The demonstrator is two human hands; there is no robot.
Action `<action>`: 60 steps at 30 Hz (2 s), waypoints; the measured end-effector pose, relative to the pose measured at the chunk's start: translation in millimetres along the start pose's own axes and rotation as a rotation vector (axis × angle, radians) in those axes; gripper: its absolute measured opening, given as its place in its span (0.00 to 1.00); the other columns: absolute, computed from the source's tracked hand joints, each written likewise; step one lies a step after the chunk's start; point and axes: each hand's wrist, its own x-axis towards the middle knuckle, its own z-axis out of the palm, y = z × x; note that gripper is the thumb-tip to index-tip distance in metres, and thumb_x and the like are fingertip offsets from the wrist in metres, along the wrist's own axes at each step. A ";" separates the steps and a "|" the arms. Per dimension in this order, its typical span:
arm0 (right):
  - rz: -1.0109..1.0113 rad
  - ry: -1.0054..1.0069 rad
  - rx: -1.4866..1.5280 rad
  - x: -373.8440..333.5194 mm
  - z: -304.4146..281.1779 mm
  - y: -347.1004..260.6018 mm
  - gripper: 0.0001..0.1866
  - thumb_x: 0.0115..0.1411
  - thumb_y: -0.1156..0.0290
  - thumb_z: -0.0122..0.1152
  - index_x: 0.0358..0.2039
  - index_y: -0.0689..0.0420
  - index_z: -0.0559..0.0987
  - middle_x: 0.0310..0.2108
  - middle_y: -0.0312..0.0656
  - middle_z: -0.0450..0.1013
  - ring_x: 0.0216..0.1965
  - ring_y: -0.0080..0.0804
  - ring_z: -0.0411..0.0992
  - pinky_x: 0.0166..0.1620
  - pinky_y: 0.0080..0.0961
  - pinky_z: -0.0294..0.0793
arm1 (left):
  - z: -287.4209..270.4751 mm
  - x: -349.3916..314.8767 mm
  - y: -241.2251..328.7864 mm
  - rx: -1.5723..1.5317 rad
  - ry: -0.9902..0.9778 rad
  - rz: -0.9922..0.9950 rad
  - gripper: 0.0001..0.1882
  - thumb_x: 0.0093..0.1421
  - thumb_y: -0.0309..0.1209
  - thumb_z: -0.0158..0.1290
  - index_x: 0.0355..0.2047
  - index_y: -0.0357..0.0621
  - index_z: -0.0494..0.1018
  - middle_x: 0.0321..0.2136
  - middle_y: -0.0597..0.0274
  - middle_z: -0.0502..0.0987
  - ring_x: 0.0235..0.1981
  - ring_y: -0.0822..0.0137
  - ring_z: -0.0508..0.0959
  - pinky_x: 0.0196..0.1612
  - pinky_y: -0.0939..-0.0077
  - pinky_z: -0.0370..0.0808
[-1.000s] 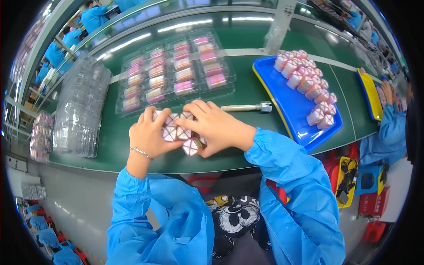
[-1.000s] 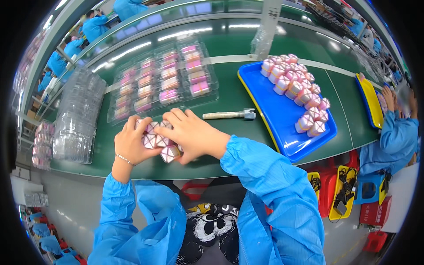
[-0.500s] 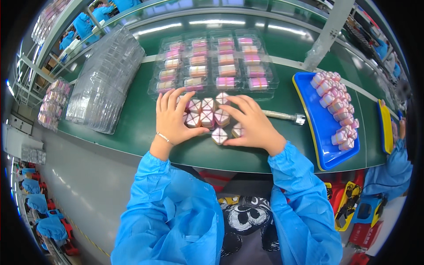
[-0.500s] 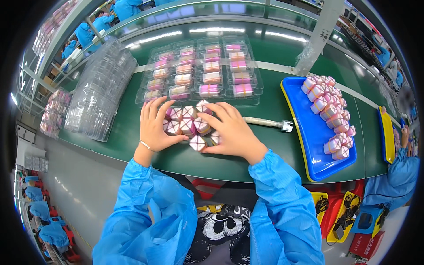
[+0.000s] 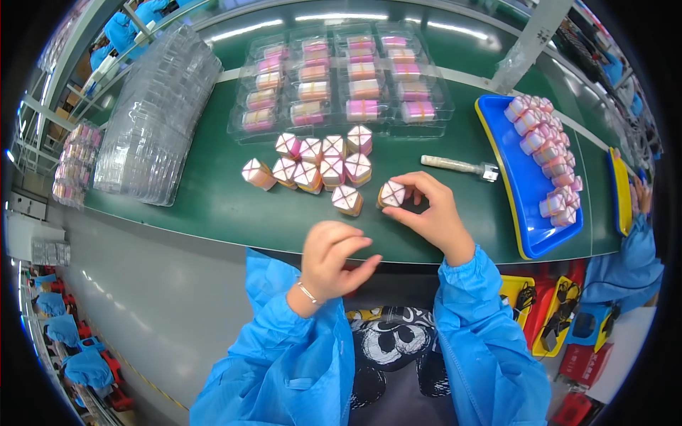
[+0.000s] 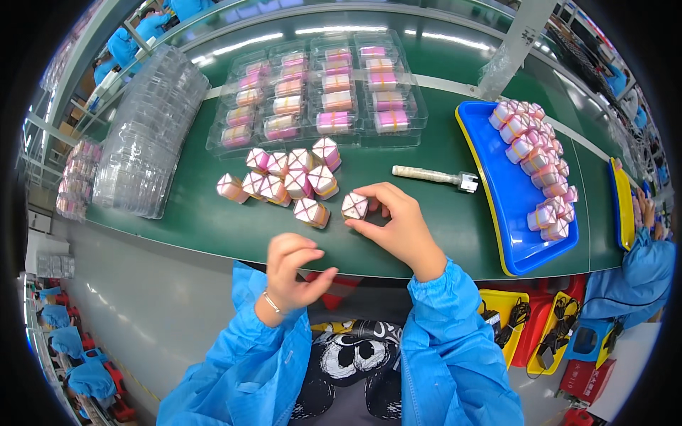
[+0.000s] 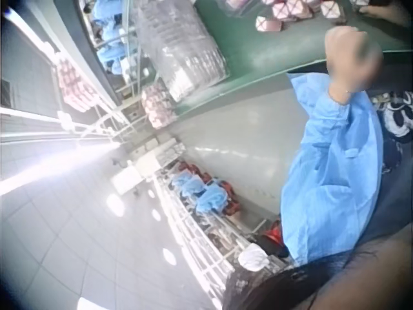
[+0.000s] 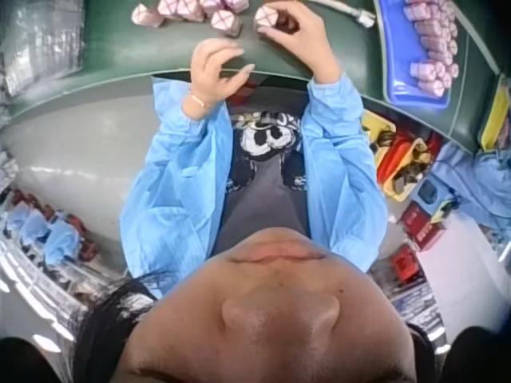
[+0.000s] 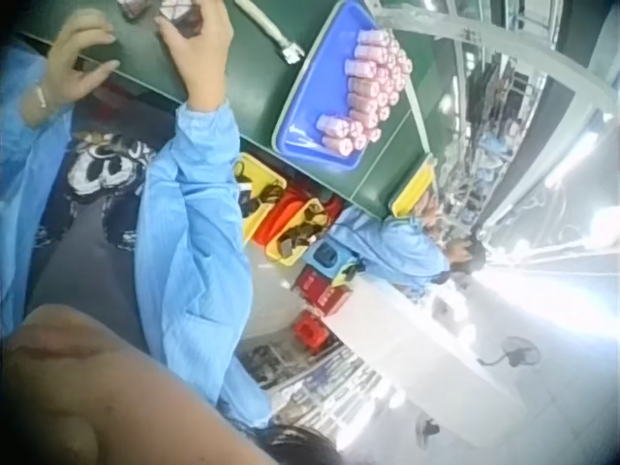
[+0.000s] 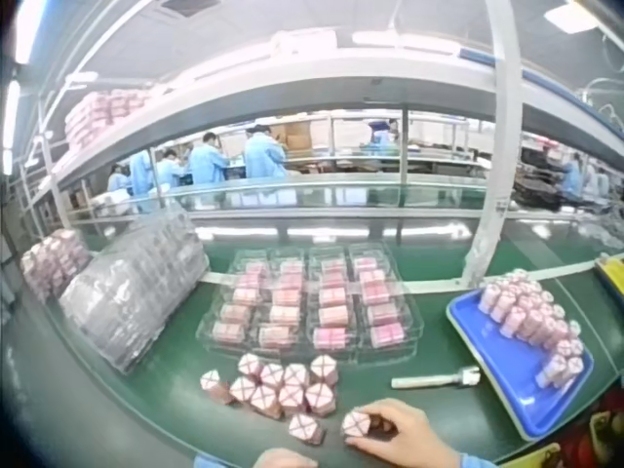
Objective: Assemble small plastic components on a production line using an adhesive or sealant tool.
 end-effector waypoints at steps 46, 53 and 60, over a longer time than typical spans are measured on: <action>-0.189 0.734 0.489 11.1 -69.9 47.4 0.08 0.57 0.82 0.47 0.37 0.59 0.70 0.23 0.36 0.65 0.20 0.19 0.62 0.23 0.16 0.60 | 131.6 66.2 1.0 -0.789 -0.210 -0.512 0.27 0.49 0.27 0.68 0.46 0.41 0.66 0.30 0.64 0.78 0.30 0.75 0.76 0.33 0.80 0.73; -0.143 0.781 0.654 11.3 -75.6 45.5 0.04 0.60 0.77 0.47 0.36 0.59 0.70 0.21 0.36 0.65 0.19 0.21 0.63 0.22 0.17 0.59 | 130.7 74.5 7.9 -0.477 -0.408 -0.427 0.20 0.50 0.34 0.67 0.40 0.45 0.71 0.28 0.63 0.80 0.28 0.70 0.80 0.30 0.78 0.74; -0.133 0.782 0.621 8.9 -73.1 47.4 0.04 0.60 0.78 0.48 0.35 0.59 0.70 0.21 0.36 0.65 0.19 0.20 0.63 0.22 0.17 0.59 | 142.4 84.8 -2.6 -0.463 -0.395 -0.348 0.17 0.50 0.40 0.67 0.32 0.48 0.73 0.33 0.66 0.82 0.43 0.61 0.80 0.63 0.52 0.59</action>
